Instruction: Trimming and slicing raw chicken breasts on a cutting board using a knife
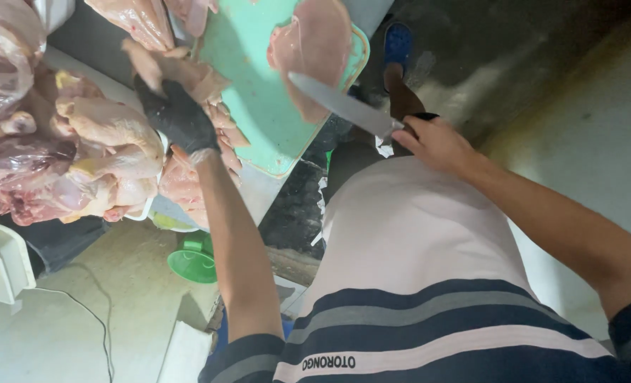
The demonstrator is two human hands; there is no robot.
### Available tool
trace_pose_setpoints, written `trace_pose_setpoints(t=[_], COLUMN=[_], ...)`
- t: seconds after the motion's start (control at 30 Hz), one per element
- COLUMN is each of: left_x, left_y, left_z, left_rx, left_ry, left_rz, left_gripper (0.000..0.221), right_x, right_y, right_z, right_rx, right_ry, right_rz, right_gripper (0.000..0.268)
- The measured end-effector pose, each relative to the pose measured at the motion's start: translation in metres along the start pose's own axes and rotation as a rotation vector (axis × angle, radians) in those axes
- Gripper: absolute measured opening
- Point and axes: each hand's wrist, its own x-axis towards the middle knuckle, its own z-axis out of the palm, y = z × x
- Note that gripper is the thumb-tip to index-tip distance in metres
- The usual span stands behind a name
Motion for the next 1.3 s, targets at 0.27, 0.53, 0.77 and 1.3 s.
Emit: trace_pose_setpoints(t=[0.27,0.53,0.77,1.3], left_x=[-0.074,-0.106,-0.109,-0.103], left_y=[0.052,0.073,0.071,0.078], left_z=[0.027,0.126,0.124,0.126], left_rx=[0.702,0.846,0.883,0.754], left_ry=[-0.421,-0.83,-0.879,-0.859], left_rz=[0.482,0.973,0.936,0.951], left_gripper=[0.078,0.069,0.077,0.08], right_x=[0.022,0.035,0.097,0.073], right_y=[0.014,0.02,-0.03,-0.007], right_z=[-0.032,-0.052,-0.068,-0.067], right_rx=[0.24,0.197,0.186,-0.067], right_ry=[0.279,0.181,0.155,0.048], right_rz=[-0.018,0.058,-0.103,-0.12], right_gripper=[0.05,0.052,0.05,0.049])
